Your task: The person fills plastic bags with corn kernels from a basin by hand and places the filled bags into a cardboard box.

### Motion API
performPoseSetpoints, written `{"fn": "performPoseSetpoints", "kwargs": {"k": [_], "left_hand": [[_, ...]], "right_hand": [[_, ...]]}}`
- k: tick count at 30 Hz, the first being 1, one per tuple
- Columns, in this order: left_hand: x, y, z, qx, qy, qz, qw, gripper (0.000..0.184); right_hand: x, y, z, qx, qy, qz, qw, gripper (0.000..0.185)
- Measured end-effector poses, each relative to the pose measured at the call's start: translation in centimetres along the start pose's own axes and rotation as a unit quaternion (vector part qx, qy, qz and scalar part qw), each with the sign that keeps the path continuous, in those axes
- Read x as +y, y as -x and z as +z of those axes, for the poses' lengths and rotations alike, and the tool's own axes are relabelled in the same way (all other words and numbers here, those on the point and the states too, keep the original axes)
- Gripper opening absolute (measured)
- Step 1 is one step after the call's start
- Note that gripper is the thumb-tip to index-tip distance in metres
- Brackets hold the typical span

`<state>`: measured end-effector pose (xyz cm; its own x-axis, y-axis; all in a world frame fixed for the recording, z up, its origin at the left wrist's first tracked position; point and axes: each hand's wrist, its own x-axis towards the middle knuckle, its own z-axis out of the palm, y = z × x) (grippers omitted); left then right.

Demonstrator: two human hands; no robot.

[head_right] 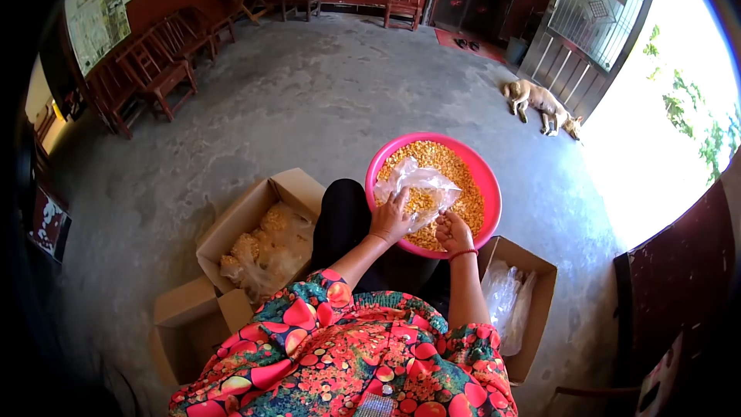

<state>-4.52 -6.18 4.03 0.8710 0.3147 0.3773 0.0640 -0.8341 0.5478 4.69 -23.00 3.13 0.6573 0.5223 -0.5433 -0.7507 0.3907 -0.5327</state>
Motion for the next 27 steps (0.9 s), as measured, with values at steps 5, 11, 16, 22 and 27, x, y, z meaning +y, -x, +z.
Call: {"fn": "performPoseSetpoints", "kwargs": {"k": [5, 11, 16, 22, 27], "left_hand": [[0.2, 0.0, -0.3, 0.012, 0.016, -0.003, 1.0, 0.064], [0.2, 0.2, -0.5, 0.032, 0.005, 0.018, 0.999, 0.065], [0.4, 0.0, -1.0, -0.008, 0.052, -0.011, 0.999, 0.062], [0.1, 0.1, -0.1, 0.02, 0.032, 0.0, 0.999, 0.063], [0.3, -0.1, -0.4, 0.01, 0.027, -0.005, 1.0, 0.063]], "right_hand": [[-0.7, -0.9, 3.3, 0.032, 0.018, -0.015, 0.999, 0.011], [-1.7, -7.2, 2.3, 0.009, 0.469, -0.339, 0.816, 0.028], [-2.5, -3.6, 6.3, 0.064, 0.183, -0.162, 0.968, 0.027], [-4.5, -0.6, 3.2, 0.1, 0.374, -0.19, 0.903, 0.021], [-2.8, -0.9, -2.1, 0.206, 0.778, -0.304, 0.509, 0.028]]}}
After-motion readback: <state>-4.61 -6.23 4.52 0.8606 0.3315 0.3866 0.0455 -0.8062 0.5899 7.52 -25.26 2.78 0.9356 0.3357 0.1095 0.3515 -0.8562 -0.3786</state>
